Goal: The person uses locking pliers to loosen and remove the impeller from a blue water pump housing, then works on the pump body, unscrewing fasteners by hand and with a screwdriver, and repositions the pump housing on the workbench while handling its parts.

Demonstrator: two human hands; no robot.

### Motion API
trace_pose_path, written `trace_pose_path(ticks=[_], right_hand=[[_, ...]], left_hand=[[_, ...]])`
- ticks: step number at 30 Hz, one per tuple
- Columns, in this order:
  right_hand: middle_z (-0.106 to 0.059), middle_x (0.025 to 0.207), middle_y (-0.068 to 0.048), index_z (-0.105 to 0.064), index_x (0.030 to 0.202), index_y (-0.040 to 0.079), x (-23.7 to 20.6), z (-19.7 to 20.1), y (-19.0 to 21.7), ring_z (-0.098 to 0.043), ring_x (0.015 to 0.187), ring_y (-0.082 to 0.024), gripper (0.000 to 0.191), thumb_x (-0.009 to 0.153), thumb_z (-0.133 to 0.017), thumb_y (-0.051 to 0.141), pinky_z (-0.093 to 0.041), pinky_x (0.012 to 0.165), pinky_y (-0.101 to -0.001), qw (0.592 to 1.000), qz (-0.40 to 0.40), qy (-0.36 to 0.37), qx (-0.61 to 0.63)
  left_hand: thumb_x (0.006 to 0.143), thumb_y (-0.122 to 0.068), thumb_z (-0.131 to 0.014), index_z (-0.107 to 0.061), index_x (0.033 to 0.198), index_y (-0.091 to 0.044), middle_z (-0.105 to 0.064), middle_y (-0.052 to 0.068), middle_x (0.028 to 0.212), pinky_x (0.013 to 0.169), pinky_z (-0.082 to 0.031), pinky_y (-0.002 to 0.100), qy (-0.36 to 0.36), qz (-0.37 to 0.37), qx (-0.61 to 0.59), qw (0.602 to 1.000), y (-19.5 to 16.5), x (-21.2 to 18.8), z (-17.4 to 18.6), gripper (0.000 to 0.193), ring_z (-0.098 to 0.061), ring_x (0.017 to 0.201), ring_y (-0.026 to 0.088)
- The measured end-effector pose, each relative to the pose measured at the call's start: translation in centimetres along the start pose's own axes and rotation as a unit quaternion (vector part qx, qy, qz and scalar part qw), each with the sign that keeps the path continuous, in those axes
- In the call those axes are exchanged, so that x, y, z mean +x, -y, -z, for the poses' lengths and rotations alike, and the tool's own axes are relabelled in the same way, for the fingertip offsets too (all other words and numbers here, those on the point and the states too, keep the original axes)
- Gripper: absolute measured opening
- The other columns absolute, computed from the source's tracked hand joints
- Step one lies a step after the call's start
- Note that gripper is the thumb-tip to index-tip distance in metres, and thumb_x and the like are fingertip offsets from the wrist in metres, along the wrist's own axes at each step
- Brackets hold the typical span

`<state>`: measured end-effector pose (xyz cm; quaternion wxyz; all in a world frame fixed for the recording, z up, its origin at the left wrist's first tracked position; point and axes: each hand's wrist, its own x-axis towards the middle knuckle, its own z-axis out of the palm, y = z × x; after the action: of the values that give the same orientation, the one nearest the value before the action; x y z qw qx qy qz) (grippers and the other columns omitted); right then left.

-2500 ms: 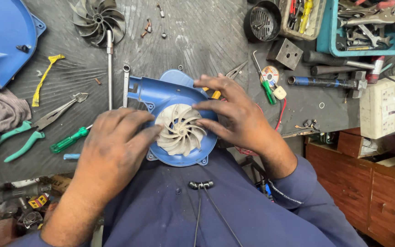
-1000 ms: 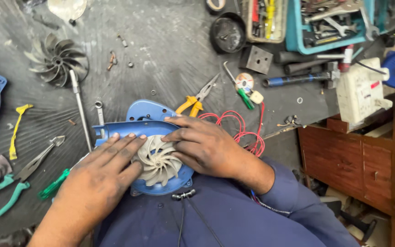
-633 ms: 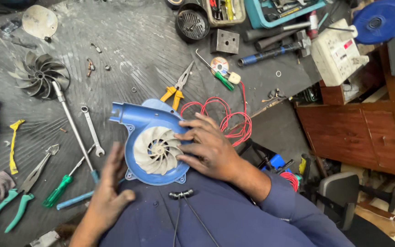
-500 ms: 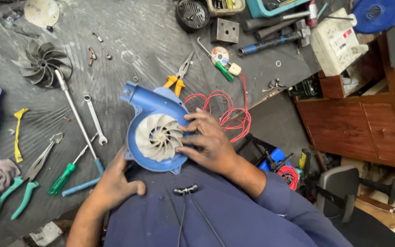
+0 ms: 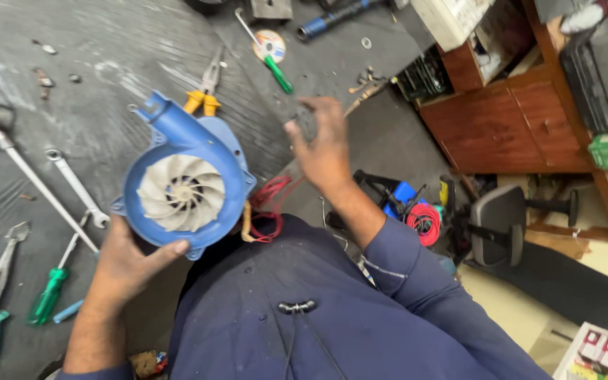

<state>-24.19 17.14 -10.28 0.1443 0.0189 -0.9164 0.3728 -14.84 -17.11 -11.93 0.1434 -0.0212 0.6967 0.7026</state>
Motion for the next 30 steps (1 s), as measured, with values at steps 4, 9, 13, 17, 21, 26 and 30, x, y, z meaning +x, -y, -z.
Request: trace_pose_path(ticks=[4,9,13,17,21,26,30], right_hand=[[-0.05,0.111,-0.008,-0.048,0.128,0.004,-3.0,2.3,-7.9,-0.051,0.103,-0.019,0.029,0.103,-0.063,0.007,-0.05,0.097,-0.0334,0.938,-0.216,-0.152,0.223],[-0.072,0.107,-0.006,-0.063,0.127,0.003,-4.5,3.0,-12.3,-0.066,0.099,-0.016,0.036,0.093,-0.066,0.016,-0.052,0.088,-0.0292,0.85,-0.34,0.333,0.228],[-0.071,0.115,-0.009,-0.064,0.126,-0.001,-0.7,1.8,-14.4,-0.066,0.107,-0.015,0.037,0.098,-0.068,0.022,-0.052,0.094,-0.0293,0.809,-0.244,0.461,0.271],[-0.074,0.115,-0.008,-0.064,0.127,-0.001,2.1,0.3,-16.9,-0.068,0.107,-0.015,0.042,0.096,-0.067,0.027,-0.053,0.097,-0.03,0.776,-0.213,0.549,0.224],[-0.069,0.121,-0.016,-0.059,0.133,-0.003,1.6,-2.1,-19.5,-0.068,0.108,-0.022,0.052,0.101,-0.064,0.037,-0.054,0.1,-0.038,0.644,-0.425,0.587,0.245],[-0.062,0.13,-0.025,-0.048,0.142,-0.005,0.1,-5.4,-20.9,-0.068,0.106,-0.036,0.081,0.093,-0.05,0.059,-0.056,0.087,-0.0473,0.401,-0.658,0.578,0.27],[-0.059,0.136,-0.014,-0.043,0.146,0.013,-2.7,-5.7,-21.0,-0.068,0.112,-0.026,0.067,0.092,-0.057,0.05,-0.061,0.091,-0.0465,0.395,-0.528,0.633,0.405]], left_hand=[[0.077,-0.038,-0.087,-0.032,0.146,0.0,-0.049,0.008,0.145,0.114,-0.042,0.037,-0.173,-0.094,-0.077,0.977,2.5,-2.9,-3.4,0.096,-0.051,0.134,0.021],[0.101,-0.035,-0.07,-0.05,0.128,0.006,-0.062,0.017,0.122,0.102,-0.057,0.04,-0.36,-0.09,-0.186,0.91,5.6,-9.1,-11.5,0.053,-0.063,0.101,0.024],[0.1,-0.027,-0.067,-0.064,0.136,0.004,-0.072,0.023,0.12,0.108,-0.051,0.037,-0.261,0.194,0.009,0.946,6.1,-8.3,-16.9,0.048,-0.067,0.112,0.025],[0.082,-0.016,-0.079,-0.042,0.144,0.007,-0.055,0.025,0.137,0.102,-0.042,0.039,-0.236,0.161,0.106,0.952,6.4,-1.4,-21.8,0.076,-0.052,0.129,0.027],[0.12,-0.025,-0.047,-0.068,0.132,0.003,-0.071,0.015,0.136,0.112,-0.042,0.042,-0.285,0.167,-0.06,0.942,6.5,4.1,-27.1,0.037,-0.064,0.124,0.028],[0.116,-0.03,-0.049,-0.055,0.116,-0.007,-0.056,0.005,0.084,0.108,-0.053,0.056,-0.233,0.01,-0.528,0.816,7.2,3.2,-32.2,0.024,-0.057,0.086,0.022],[0.112,-0.033,-0.049,-0.052,0.144,-0.013,-0.034,-0.003,0.066,0.078,-0.056,0.042,-0.216,0.053,-0.575,0.787,7.0,0.5,-32.9,0.038,-0.04,0.06,0.012]])
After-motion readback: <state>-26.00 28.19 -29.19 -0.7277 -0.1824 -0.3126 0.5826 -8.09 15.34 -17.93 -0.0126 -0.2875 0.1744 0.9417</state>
